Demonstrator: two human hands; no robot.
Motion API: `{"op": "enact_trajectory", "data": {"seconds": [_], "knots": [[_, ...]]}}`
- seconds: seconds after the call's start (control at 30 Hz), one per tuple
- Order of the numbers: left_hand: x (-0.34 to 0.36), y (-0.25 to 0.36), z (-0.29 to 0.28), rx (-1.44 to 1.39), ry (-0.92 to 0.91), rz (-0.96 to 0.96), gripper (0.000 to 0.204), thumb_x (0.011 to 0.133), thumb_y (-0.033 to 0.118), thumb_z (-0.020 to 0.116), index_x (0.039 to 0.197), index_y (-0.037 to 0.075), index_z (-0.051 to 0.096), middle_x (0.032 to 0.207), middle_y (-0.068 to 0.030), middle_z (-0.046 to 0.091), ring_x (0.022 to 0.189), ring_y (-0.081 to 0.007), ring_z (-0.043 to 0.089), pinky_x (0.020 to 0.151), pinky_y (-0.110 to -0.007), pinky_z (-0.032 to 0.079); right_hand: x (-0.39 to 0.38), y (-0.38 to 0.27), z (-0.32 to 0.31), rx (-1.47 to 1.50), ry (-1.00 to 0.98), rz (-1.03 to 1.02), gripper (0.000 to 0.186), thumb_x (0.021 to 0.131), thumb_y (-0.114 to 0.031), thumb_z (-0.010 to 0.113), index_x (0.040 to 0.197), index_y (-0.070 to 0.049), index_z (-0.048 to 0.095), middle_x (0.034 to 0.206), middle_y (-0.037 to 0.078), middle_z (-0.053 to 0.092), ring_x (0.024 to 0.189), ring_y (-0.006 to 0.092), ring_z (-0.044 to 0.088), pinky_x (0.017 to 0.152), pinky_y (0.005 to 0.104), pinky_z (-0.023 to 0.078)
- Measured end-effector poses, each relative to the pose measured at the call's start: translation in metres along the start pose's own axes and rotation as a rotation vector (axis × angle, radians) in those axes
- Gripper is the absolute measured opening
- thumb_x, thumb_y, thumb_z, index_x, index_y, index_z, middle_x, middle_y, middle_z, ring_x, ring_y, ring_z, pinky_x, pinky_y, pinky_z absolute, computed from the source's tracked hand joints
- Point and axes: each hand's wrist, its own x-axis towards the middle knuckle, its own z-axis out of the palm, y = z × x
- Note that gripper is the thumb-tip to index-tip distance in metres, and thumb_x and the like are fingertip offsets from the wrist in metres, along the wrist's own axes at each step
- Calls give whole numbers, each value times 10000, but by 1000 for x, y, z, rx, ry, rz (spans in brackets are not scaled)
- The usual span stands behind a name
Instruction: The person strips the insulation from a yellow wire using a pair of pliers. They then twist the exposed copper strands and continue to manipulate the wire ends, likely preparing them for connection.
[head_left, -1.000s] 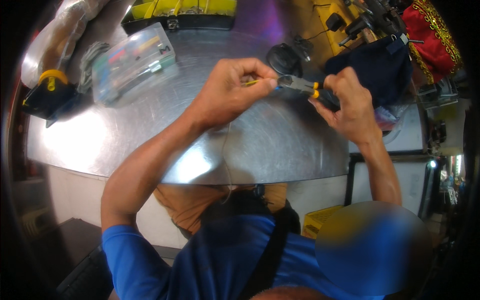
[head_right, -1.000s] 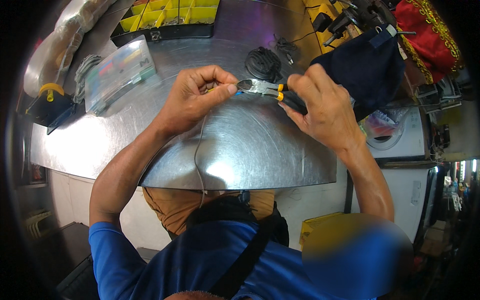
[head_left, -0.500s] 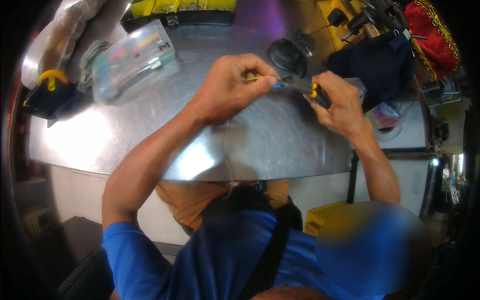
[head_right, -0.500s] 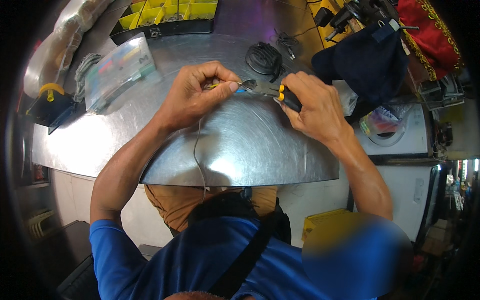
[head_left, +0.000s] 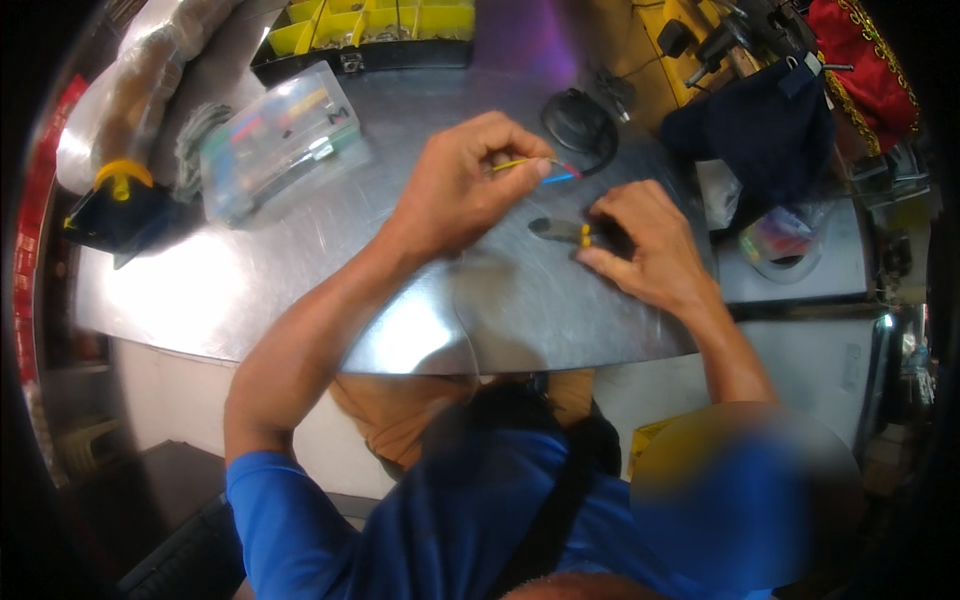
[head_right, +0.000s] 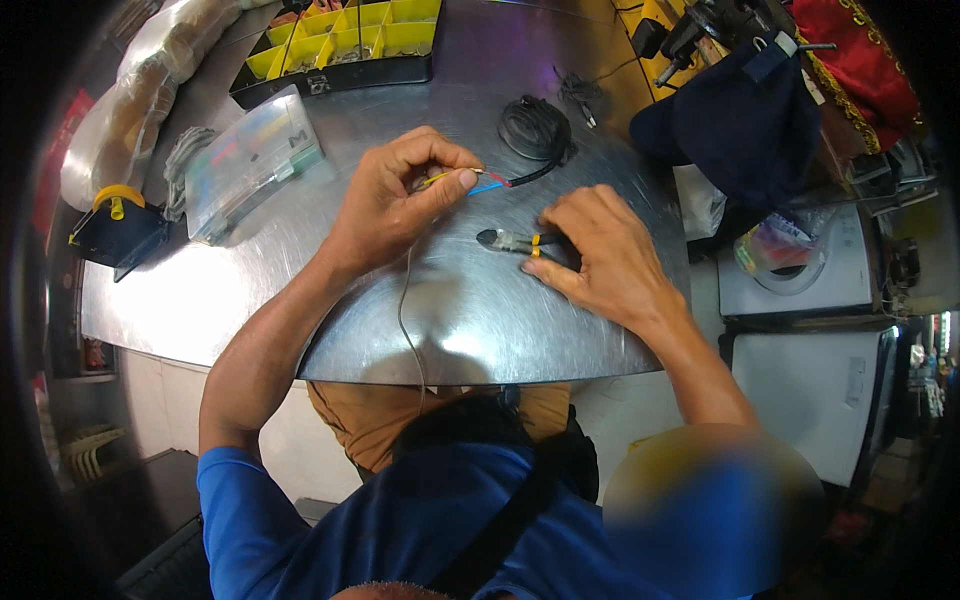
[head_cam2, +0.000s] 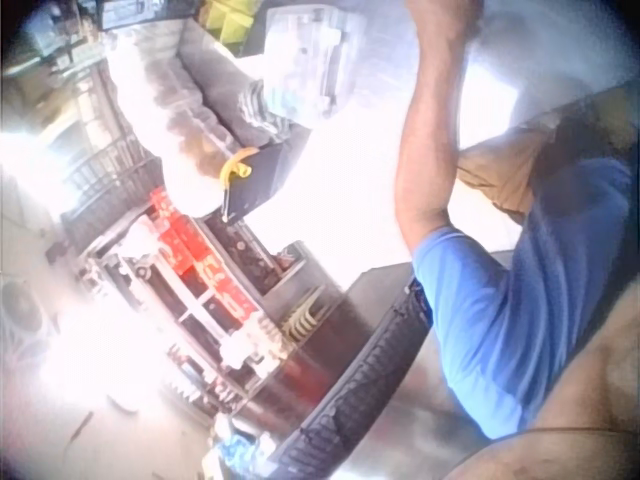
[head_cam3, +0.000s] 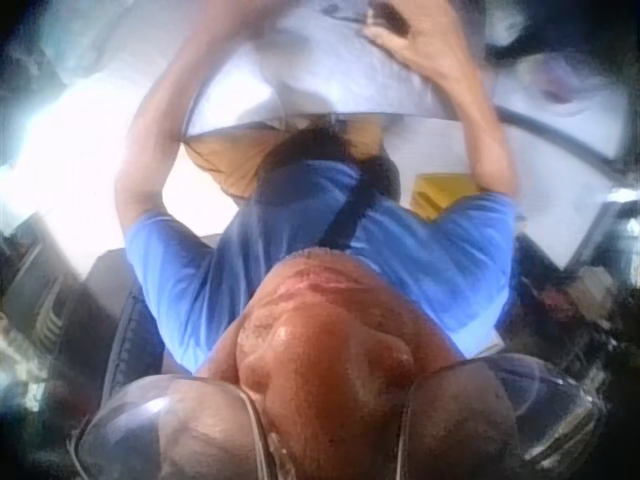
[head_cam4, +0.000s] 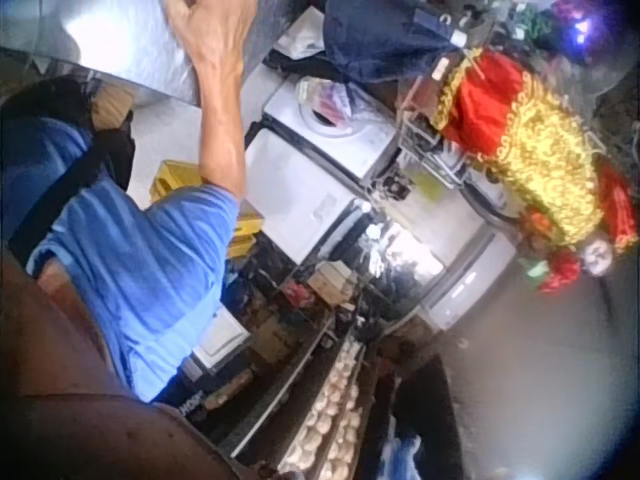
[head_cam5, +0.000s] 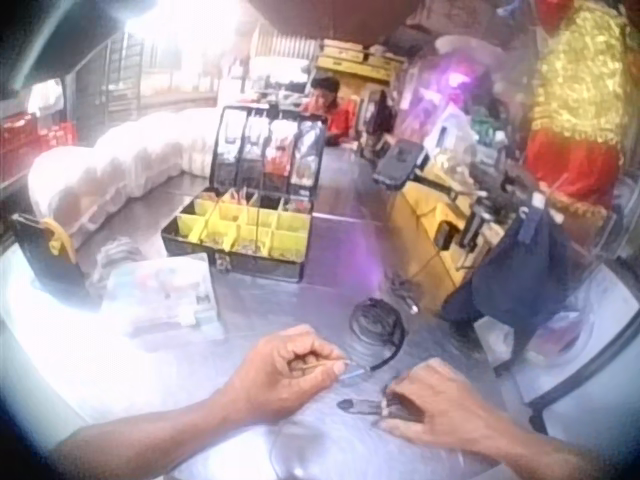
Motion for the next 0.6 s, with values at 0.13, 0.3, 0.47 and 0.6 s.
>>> {"op": "enact_trajectory", "data": {"seconds": [0.13, 0.3, 0.47, 0.6], "knots": [[0, -1, 1, -37, 12, 59, 165, 985, 161, 742, 1029, 2, 745, 980, -39, 662, 908, -108, 617, 806, -270, 499, 36, -20, -1, 111, 462, -110, 343, 815, -163, 841, 1102, -18, 723, 1090, 106, 720, 1137, 308, 638, 955, 422, 510], [1, 3, -2, -119, 13, 84, 121, 973, 133, 756, 998, 15, 746, 970, -28, 658, 884, -93, 613, 759, -247, 500, 57, -9, 22, 393, 432, -115, 98, 858, -53, 787, 949, -29, 758, 885, 86, 747, 908, 246, 705, 877, 378, 532], [1, -2, -2, -112, 1, 64, 98, 948, 107, 779, 983, 23, 746, 951, -23, 660, 847, -91, 615, 730, -249, 504, 57, -11, 30, 405, 480, -159, 103, 836, -8, 780, 931, -36, 751, 862, 72, 742, 781, 201, 705, 792, 337, 539], [1, -3, -3, 13, -17, 168, 108, 933, 87, 784, 1000, 15, 740, 952, -38, 667, 850, -104, 628, 726, -258, 512, 55, -9, 34, 417, 489, -165, 111, 820, -9, 792, 914, -48, 749, 828, 64, 730, 759, 184, 692, 737, 318, 523]]}}
